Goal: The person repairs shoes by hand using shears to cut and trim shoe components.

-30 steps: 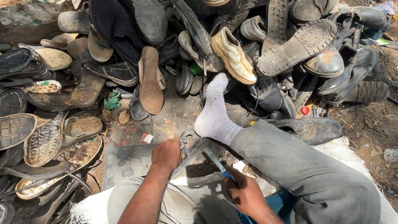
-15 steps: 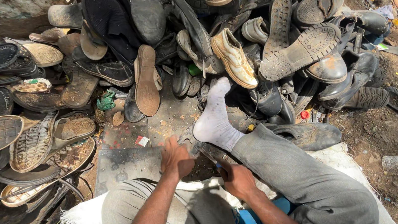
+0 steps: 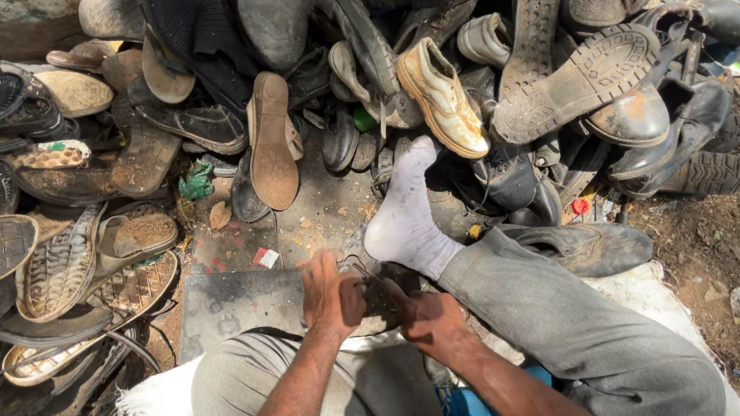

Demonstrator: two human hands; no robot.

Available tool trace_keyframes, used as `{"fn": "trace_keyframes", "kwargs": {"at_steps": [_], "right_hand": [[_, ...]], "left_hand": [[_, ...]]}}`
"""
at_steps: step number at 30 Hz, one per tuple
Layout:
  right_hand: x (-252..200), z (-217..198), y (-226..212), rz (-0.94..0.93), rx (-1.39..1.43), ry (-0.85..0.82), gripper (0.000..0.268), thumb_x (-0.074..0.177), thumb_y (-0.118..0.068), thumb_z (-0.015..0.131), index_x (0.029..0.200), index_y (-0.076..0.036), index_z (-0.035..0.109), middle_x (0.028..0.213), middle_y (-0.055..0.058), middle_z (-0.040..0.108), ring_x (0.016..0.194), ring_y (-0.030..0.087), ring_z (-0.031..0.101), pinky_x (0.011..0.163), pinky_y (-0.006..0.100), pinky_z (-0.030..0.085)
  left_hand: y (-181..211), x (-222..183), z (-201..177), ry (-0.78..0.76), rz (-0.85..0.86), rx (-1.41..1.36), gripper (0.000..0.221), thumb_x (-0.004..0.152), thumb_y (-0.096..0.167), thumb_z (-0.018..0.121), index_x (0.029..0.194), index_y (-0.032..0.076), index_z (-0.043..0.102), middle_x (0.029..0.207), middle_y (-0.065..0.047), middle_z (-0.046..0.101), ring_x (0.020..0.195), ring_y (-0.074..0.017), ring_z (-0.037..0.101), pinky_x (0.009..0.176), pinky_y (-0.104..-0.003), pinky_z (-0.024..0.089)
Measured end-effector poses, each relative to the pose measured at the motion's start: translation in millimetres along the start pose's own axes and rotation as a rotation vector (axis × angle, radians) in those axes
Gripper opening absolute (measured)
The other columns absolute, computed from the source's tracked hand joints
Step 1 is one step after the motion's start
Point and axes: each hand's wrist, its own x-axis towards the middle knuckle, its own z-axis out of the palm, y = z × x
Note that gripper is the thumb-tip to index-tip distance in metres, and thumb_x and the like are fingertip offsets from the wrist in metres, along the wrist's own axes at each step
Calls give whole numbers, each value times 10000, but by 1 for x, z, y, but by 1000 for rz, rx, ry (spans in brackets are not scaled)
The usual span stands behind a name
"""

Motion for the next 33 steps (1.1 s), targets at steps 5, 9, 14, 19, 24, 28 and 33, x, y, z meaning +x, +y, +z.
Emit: {"fn": "trace_keyframes", "kwargs": {"at_steps": [5, 9, 14, 19, 24, 28, 33], "right_hand": [[-30, 35, 17, -5, -73, 185, 589, 860, -127, 640, 1424, -277, 564, 798, 73, 753, 603, 241, 677, 477, 419, 531], [4, 66, -1, 332, 440, -165, 461, 1053, -143, 528, 1504, -241, 526, 877, 122, 770, 648, 216, 705, 530, 332, 547], [-32, 121, -9, 229, 524, 106, 344, 1053, -177, 602, 1392, -121, 629, 974, 144, 773, 801, 200, 699, 629, 277, 534], [-22, 111, -18, 311, 567, -37, 302, 1052, -165, 533, 1330, -89, 624, 904, 124, 735, 704, 205, 663, 559, 321, 527], [-28, 63, -62, 365, 630, -138, 284, 1051, -154, 464, 1268, -56, 620, 834, 105, 697, 607, 210, 626, 489, 366, 519], [-84, 38, -93, 331, 672, -54, 348, 1025, -138, 429, 1316, -42, 594, 782, 115, 679, 536, 225, 595, 444, 404, 503], [-47, 63, -80, 389, 621, -107, 283, 1056, -231, 506, 1106, -38, 707, 773, 172, 718, 569, 250, 639, 547, 425, 513]], "left_hand": [[-4, -1, 4, -19, -73, -208, 89, 876, 210, 705, 913, 184, 782, 1286, -147, 495, 1329, -315, 419, 1107, -439, 368], [-8, -4, 15, 150, 14, -322, 72, 783, 148, 771, 840, 149, 815, 1290, -131, 514, 1278, -331, 469, 1036, -432, 414], [-14, 14, 25, 77, -178, -488, 130, 791, 177, 829, 921, 176, 836, 1213, -137, 528, 1173, -324, 548, 987, -399, 465], [-32, 22, 56, 210, -16, -534, 111, 726, 123, 836, 837, 116, 836, 1218, -124, 537, 1172, -324, 544, 1017, -384, 450], [-40, 22, 67, 182, -28, -662, 61, 750, 107, 823, 791, 62, 823, 1231, -121, 521, 1167, -304, 552, 1026, -384, 439], [-38, 24, 68, 149, -105, -854, 79, 754, 75, 814, 822, 35, 812, 1231, -103, 534, 1160, -273, 572, 1020, -358, 447], [-48, 16, 65, 119, -60, -922, 158, 747, 53, 834, 899, 14, 809, 1279, -92, 538, 1176, -250, 562, 1009, -329, 437]]}}
